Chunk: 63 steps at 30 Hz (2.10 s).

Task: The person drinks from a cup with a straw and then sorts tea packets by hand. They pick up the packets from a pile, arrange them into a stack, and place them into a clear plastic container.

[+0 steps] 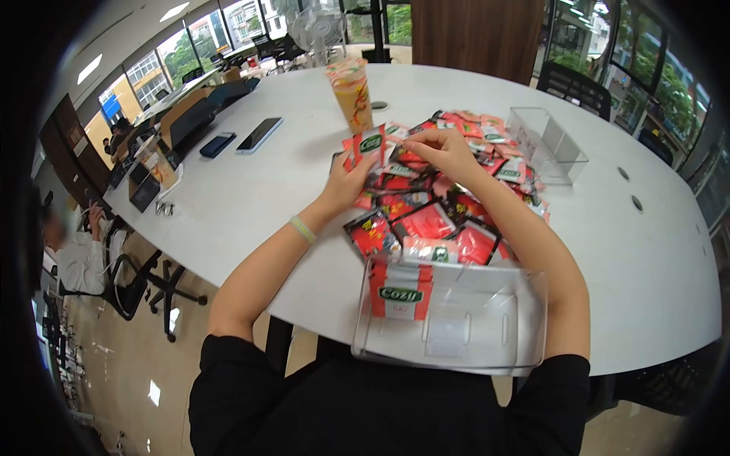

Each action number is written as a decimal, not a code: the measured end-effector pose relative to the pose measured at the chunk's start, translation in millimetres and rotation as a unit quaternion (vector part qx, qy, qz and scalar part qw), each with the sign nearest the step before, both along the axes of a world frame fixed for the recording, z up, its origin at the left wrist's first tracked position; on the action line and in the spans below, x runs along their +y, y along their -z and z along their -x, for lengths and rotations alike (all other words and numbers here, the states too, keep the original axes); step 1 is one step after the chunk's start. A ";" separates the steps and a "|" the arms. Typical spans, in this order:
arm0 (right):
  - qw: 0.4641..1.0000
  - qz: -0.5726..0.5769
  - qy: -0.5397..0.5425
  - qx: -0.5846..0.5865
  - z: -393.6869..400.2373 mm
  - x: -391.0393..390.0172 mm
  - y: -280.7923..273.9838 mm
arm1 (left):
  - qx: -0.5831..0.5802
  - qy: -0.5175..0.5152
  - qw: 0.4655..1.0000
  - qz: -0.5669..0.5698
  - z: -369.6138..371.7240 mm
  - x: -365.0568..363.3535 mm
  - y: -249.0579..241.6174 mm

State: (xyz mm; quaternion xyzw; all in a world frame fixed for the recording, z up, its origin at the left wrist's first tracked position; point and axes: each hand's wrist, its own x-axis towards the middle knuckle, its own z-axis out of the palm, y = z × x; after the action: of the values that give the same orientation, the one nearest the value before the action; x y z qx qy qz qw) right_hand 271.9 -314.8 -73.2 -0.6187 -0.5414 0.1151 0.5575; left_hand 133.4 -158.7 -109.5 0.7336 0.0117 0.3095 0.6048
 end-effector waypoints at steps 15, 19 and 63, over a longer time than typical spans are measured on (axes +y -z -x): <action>0.870 0.372 0.133 -0.296 -166.9 -12.0 29.8 | 0.126 0.010 0.935 -0.333 -25.0 51.2 3.9; 0.884 0.383 0.094 -0.251 -117.0 -45.9 12.3 | 0.216 0.030 0.926 -0.309 -11.1 38.7 -10.7; 0.969 0.025 0.116 -0.215 21.4 -16.8 8.7 | 0.122 -0.087 0.989 0.012 22.3 39.2 -27.5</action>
State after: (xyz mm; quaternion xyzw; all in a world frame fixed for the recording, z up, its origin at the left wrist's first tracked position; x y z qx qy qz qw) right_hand 250.5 -331.6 -81.9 -0.7011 -0.5706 -0.0726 0.4215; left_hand 111.1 -119.5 -82.0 0.7547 0.1533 0.2691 0.5783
